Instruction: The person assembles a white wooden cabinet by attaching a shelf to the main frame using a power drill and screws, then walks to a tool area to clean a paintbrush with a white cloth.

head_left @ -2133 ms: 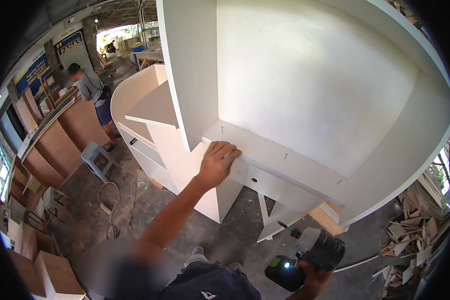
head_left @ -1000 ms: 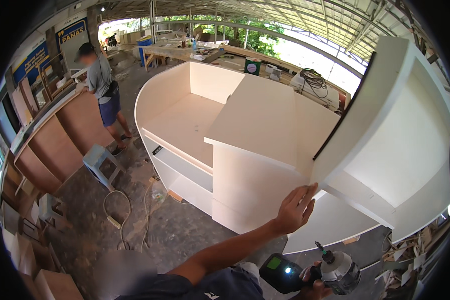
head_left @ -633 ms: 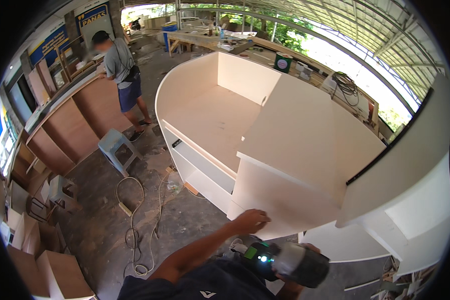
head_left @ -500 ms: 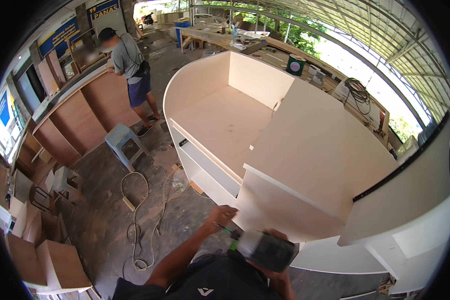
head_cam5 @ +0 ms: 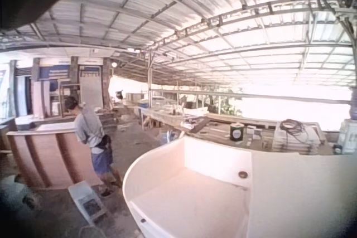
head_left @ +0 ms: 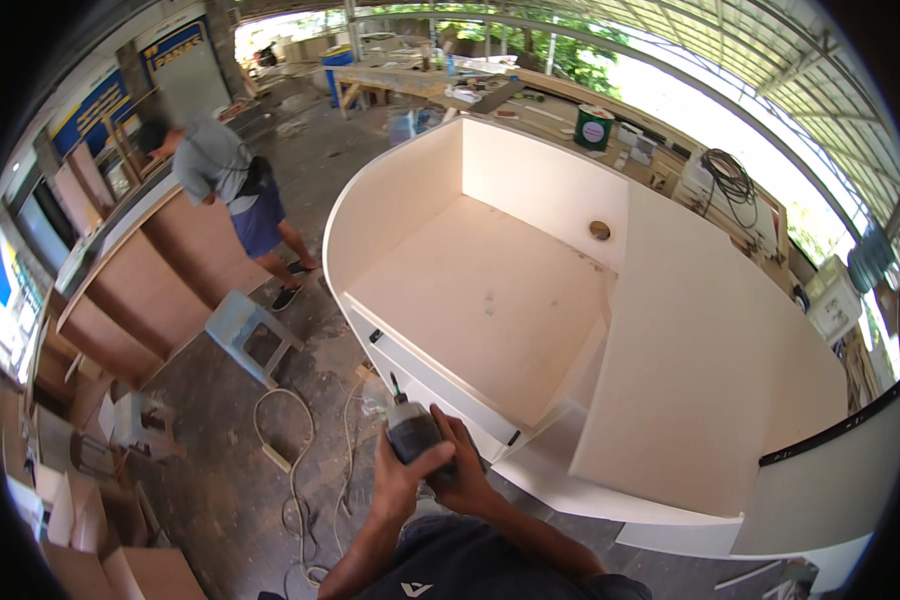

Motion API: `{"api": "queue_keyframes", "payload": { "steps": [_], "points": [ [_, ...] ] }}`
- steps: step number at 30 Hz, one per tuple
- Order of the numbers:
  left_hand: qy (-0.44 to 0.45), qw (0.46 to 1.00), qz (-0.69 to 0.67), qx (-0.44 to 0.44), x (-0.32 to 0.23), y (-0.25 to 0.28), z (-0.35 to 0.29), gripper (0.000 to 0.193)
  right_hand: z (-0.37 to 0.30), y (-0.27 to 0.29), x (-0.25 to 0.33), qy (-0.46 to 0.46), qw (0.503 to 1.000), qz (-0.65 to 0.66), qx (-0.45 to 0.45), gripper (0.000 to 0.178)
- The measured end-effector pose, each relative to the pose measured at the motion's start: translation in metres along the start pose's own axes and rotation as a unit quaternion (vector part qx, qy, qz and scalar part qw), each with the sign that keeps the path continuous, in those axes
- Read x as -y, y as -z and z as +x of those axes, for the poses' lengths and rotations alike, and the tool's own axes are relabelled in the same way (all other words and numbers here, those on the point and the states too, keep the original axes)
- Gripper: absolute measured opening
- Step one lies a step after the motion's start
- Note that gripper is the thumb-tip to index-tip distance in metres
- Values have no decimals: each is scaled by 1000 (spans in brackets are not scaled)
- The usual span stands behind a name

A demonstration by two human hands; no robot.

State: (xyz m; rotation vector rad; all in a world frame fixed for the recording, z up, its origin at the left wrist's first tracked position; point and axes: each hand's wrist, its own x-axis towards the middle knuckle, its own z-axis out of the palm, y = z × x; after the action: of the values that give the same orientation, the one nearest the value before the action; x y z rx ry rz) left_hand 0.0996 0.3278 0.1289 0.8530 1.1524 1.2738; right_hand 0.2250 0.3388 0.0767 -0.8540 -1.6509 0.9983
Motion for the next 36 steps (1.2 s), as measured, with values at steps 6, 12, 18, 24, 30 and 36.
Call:
{"api": "queue_keyframes", "payload": {
  "steps": [6,12,18,24,30,36],
  "points": [
    [-37,994,-38,97,-74,17,118,61,100,-9,2,26,996,-35,-75,100],
    [-94,978,32,184,-120,23,276,45,65,17,-11,8,981,-118,-151,68],
    [-83,962,51,253,-117,-3,400,35,-75,10,-49,-183,921,-75,-336,44],
    [-48,943,74,319,-109,-5,458,33,-182,-30,-69,-239,748,-33,-618,36],
    [-35,942,71,327,-88,6,494,44,-220,-62,-58,-229,621,-32,-749,31],
    [-31,942,84,323,-89,10,493,47,-232,-60,-28,-291,577,-72,-760,29]
  ]
}}
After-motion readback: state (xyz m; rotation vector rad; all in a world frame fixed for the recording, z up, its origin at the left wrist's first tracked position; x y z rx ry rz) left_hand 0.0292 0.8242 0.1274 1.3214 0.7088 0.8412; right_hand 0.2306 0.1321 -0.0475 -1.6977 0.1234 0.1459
